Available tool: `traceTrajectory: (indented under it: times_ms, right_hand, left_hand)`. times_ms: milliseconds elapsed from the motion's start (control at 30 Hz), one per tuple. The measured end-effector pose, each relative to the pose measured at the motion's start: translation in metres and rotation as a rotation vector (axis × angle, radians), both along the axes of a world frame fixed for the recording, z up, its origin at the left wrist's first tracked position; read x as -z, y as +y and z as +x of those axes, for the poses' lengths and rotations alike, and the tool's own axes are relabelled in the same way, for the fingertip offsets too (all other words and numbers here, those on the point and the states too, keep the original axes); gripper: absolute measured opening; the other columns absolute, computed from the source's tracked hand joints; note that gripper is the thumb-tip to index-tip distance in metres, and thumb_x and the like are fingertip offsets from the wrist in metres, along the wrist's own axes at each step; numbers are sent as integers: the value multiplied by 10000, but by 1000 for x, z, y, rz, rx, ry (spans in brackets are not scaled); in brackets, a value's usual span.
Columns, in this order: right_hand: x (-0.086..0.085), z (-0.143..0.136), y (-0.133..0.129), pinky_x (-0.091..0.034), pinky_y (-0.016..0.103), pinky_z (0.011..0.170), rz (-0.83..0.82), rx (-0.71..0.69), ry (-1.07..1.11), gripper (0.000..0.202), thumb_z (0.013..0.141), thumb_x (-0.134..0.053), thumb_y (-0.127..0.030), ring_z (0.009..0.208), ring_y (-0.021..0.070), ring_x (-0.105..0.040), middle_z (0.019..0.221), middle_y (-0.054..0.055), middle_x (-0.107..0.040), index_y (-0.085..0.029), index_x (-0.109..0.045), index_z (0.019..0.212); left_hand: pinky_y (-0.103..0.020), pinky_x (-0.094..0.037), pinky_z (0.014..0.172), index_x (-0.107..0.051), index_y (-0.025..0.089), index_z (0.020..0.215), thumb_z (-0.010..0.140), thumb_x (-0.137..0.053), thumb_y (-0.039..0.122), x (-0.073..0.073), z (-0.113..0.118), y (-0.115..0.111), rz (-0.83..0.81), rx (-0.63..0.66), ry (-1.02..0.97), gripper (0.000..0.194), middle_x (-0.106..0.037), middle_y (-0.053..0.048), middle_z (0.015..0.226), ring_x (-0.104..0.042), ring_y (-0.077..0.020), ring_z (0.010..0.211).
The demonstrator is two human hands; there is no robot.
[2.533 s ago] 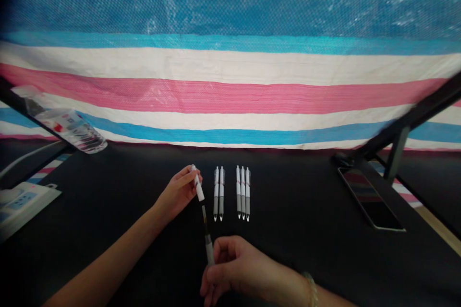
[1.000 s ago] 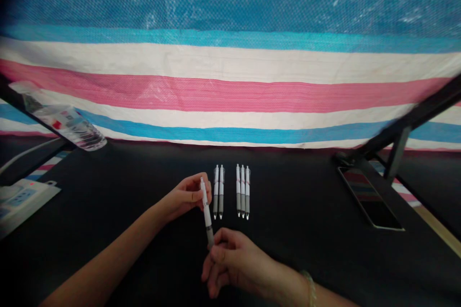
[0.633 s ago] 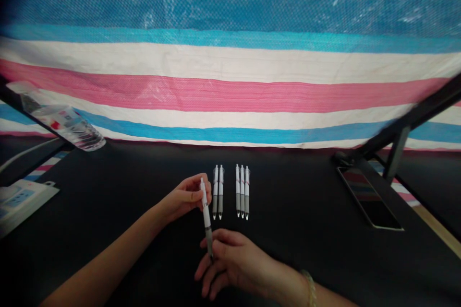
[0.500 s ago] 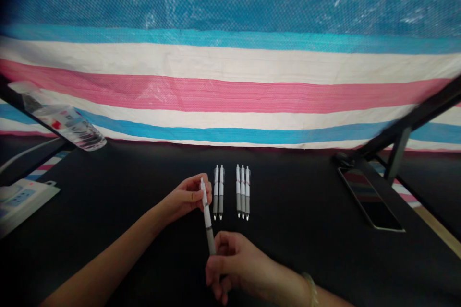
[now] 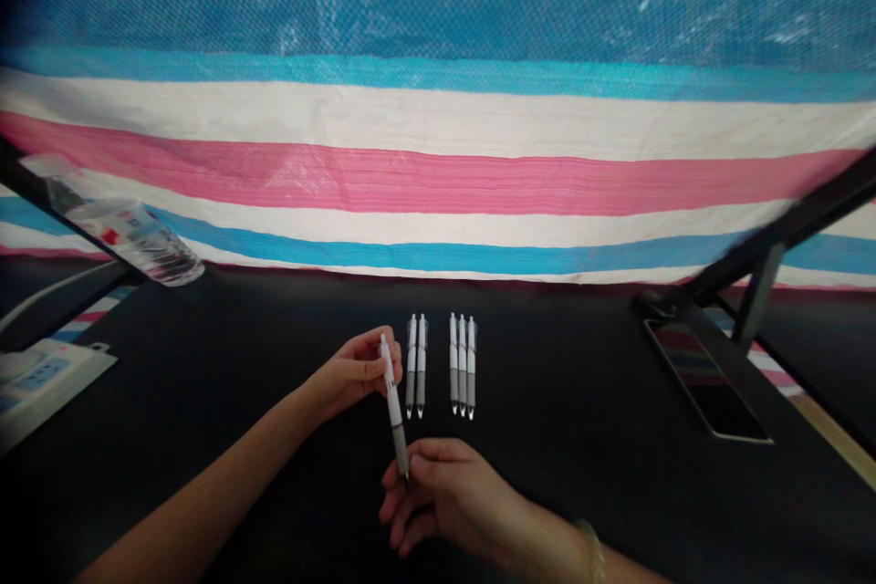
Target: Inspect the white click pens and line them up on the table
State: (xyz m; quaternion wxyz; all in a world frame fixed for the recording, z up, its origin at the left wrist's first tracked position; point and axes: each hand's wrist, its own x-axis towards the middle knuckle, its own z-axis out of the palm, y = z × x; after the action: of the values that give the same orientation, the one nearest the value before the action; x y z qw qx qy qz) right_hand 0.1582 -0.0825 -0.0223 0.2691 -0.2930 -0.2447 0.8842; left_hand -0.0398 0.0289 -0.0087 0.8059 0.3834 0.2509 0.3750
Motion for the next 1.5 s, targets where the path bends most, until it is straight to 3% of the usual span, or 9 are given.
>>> traceTrajectory:
  times_ms: [100, 233, 467, 600, 767, 867, 1200, 1367, 1500]
  right_hand:
    - [0, 0, 0, -543, 295, 608, -1, -5, 16, 432, 897, -682, -495, 689, 179, -700, 920, 114, -698, -97, -596, 1040]
    - [-1, -1, -1, -531, 264, 521, 55, -22, -79, 394, 776, -839, -376, 581, 145, -650, 787, 32, -666, -143, -540, 885]
    - [9, 1, -1, -488, 247, 549, 12, -12, 10, 489, 879, -699, -542, 562, 141, -645, 705, 104, -674, -64, -639, 792]
    - [12, 2, 1, -460, 251, 543, -4, 3, 99, 472, 855, -721, -523, 553, 154, -637, 647, 83, -649, -70, -644, 747]
    - [2, 1, 1, -503, 285, 600, 24, 12, 38, 473, 865, -703, -548, 619, 165, -658, 760, 97, -677, -77, -657, 858]
    - [0, 0, 0, -487, 249, 562, 70, 2, -31, 427, 822, -780, -501, 572, 126, -618, 726, 50, -647, -104, -623, 810]
    - [12, 0, -1, -405, 214, 504, 75, 24, 59, 433, 861, -745, -508, 531, 105, -555, 652, 26, -596, -100, -632, 774]
    - [7, -1, 1, -461, 248, 578, -13, 121, 106, 364, 876, -746, -447, 600, 132, -606, 688, 47, -639, -90, -682, 833]
    - [0, 1, 3, -507, 292, 679, -39, 83, 93, 456, 898, -696, -501, 722, 178, -681, 834, 124, -708, -52, -729, 968]
  left_hand:
    - [-194, -531, 518, -631, 153, 772, 701, -890, 296, -1, 0, 0, 5, 2, 8, 304, -679, -35, 708, -641, -129, 581]
    - [-194, -528, 534, -623, 154, 762, 698, -892, 289, -1, 1, -1, 4, 13, 5, 308, -673, -32, 707, -635, -125, 590]
    - [-203, -511, 555, -650, 153, 779, 700, -894, 307, -1, -1, 0, 20, -8, -5, 299, -682, -40, 726, -645, -140, 635]
    - [-204, -494, 584, -667, 144, 807, 697, -899, 329, -2, -1, 0, 35, -2, -1, 316, -696, -51, 731, -645, -137, 640]
    - [-216, -467, 603, -652, 145, 799, 701, -897, 323, 1, 0, 0, 64, 1, -57, 318, -675, -30, 712, -640, -141, 657]
    - [-219, -455, 609, -631, 149, 793, 705, -895, 307, 2, 0, 0, 86, 16, -106, 320, -665, -14, 700, -628, -131, 641]
    - [-229, -517, 657, -639, 140, 800, 695, -907, 319, 0, 5, -5, 62, -5, -96, 339, -696, -18, 728, -691, -143, 667]
    - [-251, -569, 703, -677, 148, 893, 694, -910, 265, -4, 10, -10, 41, -68, -87, 327, -728, -30, 817, -728, -167, 743]
    - [-265, -591, 714, -694, 154, 987, 737, -878, 248, -6, 12, -13, 32, -118, -37, 324, -738, -41, 821, -735, -169, 738]
